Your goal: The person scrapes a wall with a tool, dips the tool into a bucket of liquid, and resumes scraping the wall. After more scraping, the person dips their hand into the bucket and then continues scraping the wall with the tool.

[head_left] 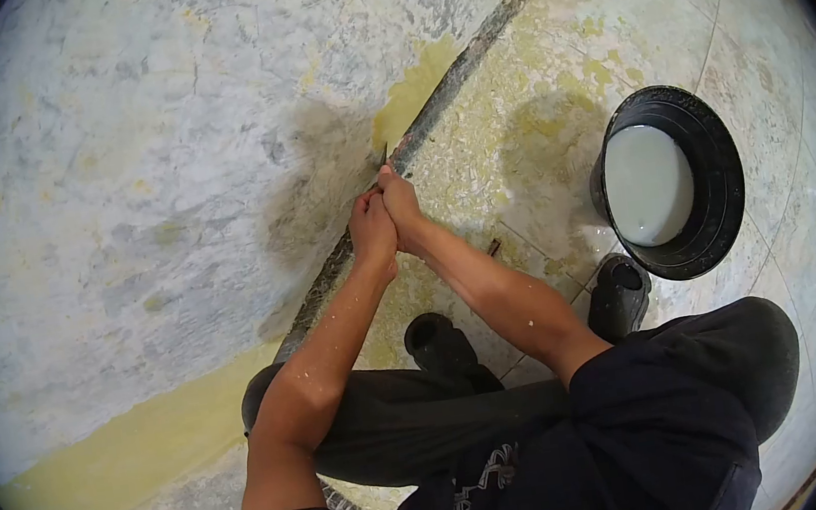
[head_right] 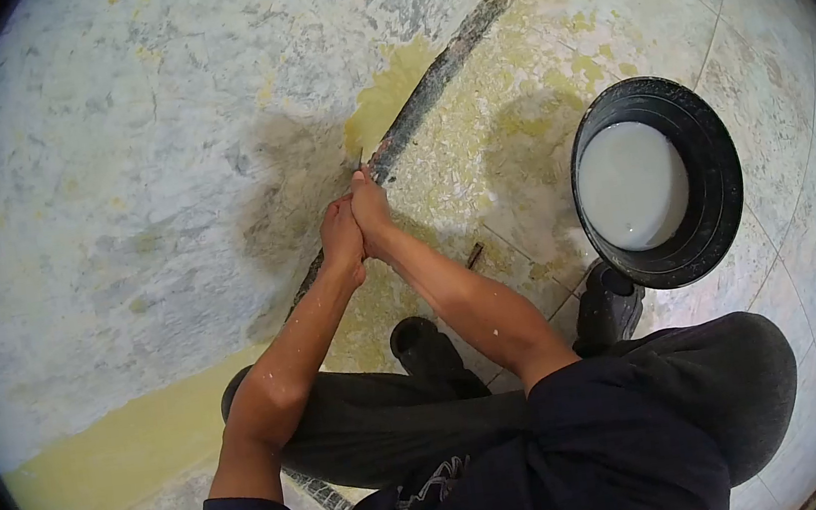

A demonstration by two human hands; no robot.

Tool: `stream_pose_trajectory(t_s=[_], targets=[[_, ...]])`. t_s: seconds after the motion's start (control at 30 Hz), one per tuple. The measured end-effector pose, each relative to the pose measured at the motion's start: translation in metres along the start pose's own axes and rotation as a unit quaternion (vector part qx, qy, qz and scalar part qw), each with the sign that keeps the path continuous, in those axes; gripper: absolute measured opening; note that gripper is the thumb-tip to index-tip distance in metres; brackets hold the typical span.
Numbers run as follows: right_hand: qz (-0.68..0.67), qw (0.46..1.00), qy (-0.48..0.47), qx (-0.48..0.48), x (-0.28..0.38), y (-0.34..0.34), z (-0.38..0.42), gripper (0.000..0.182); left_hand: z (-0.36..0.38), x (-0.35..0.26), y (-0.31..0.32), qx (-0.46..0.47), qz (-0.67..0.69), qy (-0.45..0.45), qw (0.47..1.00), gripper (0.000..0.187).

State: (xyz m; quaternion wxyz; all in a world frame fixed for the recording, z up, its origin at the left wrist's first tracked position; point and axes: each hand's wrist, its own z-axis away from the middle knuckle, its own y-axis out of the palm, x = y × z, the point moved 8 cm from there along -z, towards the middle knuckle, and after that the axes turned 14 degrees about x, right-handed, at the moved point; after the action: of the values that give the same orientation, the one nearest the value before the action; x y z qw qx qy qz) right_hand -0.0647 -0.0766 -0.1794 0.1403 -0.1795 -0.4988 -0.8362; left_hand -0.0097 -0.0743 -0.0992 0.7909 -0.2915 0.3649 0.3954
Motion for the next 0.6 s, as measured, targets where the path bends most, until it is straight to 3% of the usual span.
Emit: stream_pose_trajectory(t_s=[0.07, 0.1, 0.17, 0.3, 0.37, 0.4, 0.47, 0.6], targets=[[-0.058, 0.993, 0.089, 0.053, 0.002, 0.021, 0.022, 0.055, 0.014, -0.007, -0.001, -0.009, -0.016, 0.007, 1.0, 0.029], [-0.056, 0.993, 0.083, 0.055, 0.003, 0.025, 0.02, 0.055, 0.014, -0.01, -0.001, -0.007, -0.016, 0.014, 1.0, 0.029], [0.033, 0.999, -0.017, 0.02, 0.006, 0.026, 0.016, 0.055, 0.021, -0.01, -0.008, -0.021, 0.035, 0.036, 0.999, 0.03], [0.041, 0.999, -0.032, 0.013, 0.008, 0.026, 0.026, 0.055, 0.03, -0.01, -0.009, -0.025, 0.033, 0.002, 0.999, 0.026], [-0.03, 0.997, 0.039, 0.051, 0.007, 0.034, 0.027, 0.053, 0.029, -0.017, -0.006, -0.022, 0.046, 0.034, 0.998, 0.025], [-0.025, 0.998, 0.03, 0.056, 0.013, 0.037, 0.019, 0.053, 0.02, -0.023, -0.006, -0.019, 0.048, 0.044, 0.998, 0.025], [0.014, 0.997, -0.073, -0.014, 0.019, 0.031, 0.021, 0.052, 0.015, -0.013, -0.011, 0.003, 0.057, 0.017, 0.998, 0.024], [-0.021, 0.995, -0.086, -0.05, 0.026, 0.02, 0.027, 0.05, 0.015, -0.012, 0.001, 0.022, 0.044, -0.008, 0.999, 0.024]])
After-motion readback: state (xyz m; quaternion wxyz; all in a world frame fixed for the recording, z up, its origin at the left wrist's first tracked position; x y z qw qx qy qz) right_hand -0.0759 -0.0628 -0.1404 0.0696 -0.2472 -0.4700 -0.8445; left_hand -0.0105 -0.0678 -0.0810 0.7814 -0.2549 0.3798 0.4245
